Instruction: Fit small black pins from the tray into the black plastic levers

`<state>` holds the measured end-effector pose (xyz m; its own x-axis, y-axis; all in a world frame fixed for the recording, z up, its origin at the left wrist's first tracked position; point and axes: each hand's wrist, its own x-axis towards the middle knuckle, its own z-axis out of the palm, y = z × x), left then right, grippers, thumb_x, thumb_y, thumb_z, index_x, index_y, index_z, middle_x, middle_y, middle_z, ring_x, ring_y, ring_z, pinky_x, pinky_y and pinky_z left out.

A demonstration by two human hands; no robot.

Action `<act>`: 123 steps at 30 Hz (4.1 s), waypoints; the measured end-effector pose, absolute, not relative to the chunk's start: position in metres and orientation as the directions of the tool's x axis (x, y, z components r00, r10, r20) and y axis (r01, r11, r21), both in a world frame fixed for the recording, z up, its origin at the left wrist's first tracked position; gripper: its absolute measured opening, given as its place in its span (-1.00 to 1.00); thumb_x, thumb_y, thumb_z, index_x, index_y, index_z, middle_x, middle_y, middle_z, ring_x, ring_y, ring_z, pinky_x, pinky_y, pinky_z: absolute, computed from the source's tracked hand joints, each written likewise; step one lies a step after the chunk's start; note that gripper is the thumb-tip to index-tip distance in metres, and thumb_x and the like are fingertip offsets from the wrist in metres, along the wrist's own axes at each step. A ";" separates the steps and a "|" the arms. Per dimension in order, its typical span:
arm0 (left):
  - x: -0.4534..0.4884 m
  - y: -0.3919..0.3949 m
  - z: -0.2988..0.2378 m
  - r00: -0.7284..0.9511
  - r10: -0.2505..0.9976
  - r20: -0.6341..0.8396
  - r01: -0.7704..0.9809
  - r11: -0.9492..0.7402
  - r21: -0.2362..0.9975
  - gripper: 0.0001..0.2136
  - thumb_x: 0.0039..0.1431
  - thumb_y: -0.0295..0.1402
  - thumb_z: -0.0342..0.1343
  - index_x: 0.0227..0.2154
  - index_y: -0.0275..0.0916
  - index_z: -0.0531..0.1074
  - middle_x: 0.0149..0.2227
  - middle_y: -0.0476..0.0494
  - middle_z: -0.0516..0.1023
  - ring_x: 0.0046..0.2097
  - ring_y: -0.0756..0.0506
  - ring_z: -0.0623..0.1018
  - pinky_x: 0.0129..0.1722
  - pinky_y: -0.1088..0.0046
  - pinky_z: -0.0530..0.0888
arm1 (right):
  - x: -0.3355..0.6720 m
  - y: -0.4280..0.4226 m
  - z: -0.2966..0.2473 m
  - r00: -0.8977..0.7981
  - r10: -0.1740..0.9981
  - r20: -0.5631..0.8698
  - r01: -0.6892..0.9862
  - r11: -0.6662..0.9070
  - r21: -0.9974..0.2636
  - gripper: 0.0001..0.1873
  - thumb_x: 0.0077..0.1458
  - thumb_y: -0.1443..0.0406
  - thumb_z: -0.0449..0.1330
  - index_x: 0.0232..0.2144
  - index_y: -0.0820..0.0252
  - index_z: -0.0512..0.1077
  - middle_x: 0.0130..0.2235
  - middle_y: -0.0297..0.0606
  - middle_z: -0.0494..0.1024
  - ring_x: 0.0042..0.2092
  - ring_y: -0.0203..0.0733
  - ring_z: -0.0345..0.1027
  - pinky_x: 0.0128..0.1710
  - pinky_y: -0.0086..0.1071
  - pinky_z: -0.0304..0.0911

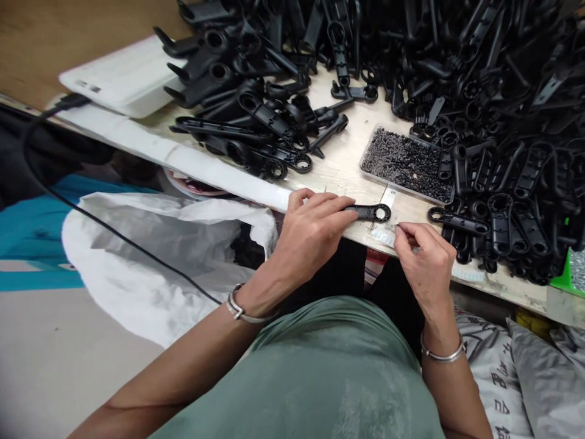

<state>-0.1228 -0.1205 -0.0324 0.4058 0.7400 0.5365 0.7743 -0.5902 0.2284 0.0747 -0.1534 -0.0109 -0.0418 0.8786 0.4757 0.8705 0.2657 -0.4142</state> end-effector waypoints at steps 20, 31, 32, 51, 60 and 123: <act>-0.120 -0.121 -0.036 0.439 0.682 0.585 0.717 -0.658 0.230 -0.72 0.38 -0.49 -0.06 -0.35 -0.24 0.54 -0.24 -0.10 0.62 -0.22 -0.10 0.45 -0.12 0.34 0.34 | 0.065 -0.130 -0.003 -0.405 0.851 0.334 0.900 0.435 -0.017 -0.80 0.26 0.37 0.11 -0.33 0.29 0.53 -0.35 -0.16 0.61 -0.36 -0.19 0.48 -0.36 -0.36 0.24; -0.122 -0.120 -0.038 0.463 0.707 0.534 0.692 -0.665 0.280 -0.72 0.39 -0.48 -0.08 -0.29 -0.27 0.55 -0.18 -0.17 0.61 -0.20 -0.11 0.48 -0.11 0.33 0.38 | 0.043 -0.126 0.024 -0.372 0.928 0.011 0.924 0.370 0.094 -0.78 0.21 0.44 0.06 -0.35 0.30 0.51 -0.34 -0.08 0.60 -0.39 -0.14 0.46 -0.42 -0.32 0.09; -0.122 -0.120 -0.038 0.461 0.708 0.535 0.691 -0.665 0.285 -0.72 0.40 -0.48 -0.09 -0.28 -0.28 0.55 -0.18 -0.17 0.60 -0.21 -0.11 0.49 -0.12 0.33 0.39 | 0.046 -0.124 0.024 -0.360 0.933 0.009 0.933 0.360 0.012 -0.78 0.22 0.41 0.07 -0.34 0.29 0.53 -0.33 -0.10 0.62 -0.36 -0.14 0.47 -0.39 -0.33 0.12; -0.122 -0.122 -0.033 0.520 0.702 0.486 0.692 -0.680 0.242 -0.80 0.37 -0.45 -0.01 -0.17 -0.28 0.53 -0.13 -0.18 0.57 -0.23 -0.11 0.47 -0.11 0.34 0.38 | 0.052 -0.109 0.028 -0.225 0.967 -0.117 0.952 0.192 -0.237 -0.79 0.13 0.36 0.06 -0.45 0.21 0.49 -0.57 -0.30 0.52 -0.52 -0.26 0.35 -0.37 -0.38 0.16; -0.121 -0.121 -0.034 0.522 0.697 0.491 0.687 -0.685 0.242 -0.83 0.36 -0.45 0.01 -0.21 -0.29 0.53 -0.14 -0.20 0.57 -0.23 -0.11 0.47 -0.12 0.31 0.38 | 0.045 -0.114 0.026 -0.300 0.953 -0.050 0.949 0.303 0.086 -0.74 0.22 0.34 0.02 -0.40 0.24 0.49 -0.51 -0.17 0.54 -0.50 -0.17 0.35 -0.40 -0.30 0.06; -0.112 -0.142 -0.033 0.353 0.577 0.736 0.401 -0.804 0.438 -0.72 0.25 -0.38 0.21 0.00 -0.25 0.40 -0.05 -0.26 0.62 -0.02 -0.14 0.60 0.06 0.23 0.57 | 0.081 -0.135 0.029 0.180 0.980 -0.083 0.196 -0.119 -0.973 -0.49 -0.04 0.31 0.24 0.03 0.17 0.45 -0.45 -0.48 0.43 -0.49 -0.37 0.32 -0.46 -0.42 0.39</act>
<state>-0.1120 -0.1423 -0.0334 0.3533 0.5772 0.7362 0.4013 -0.8044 0.4380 0.0810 -0.1346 0.0286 0.1805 0.9800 -0.0835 0.1958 -0.1190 -0.9734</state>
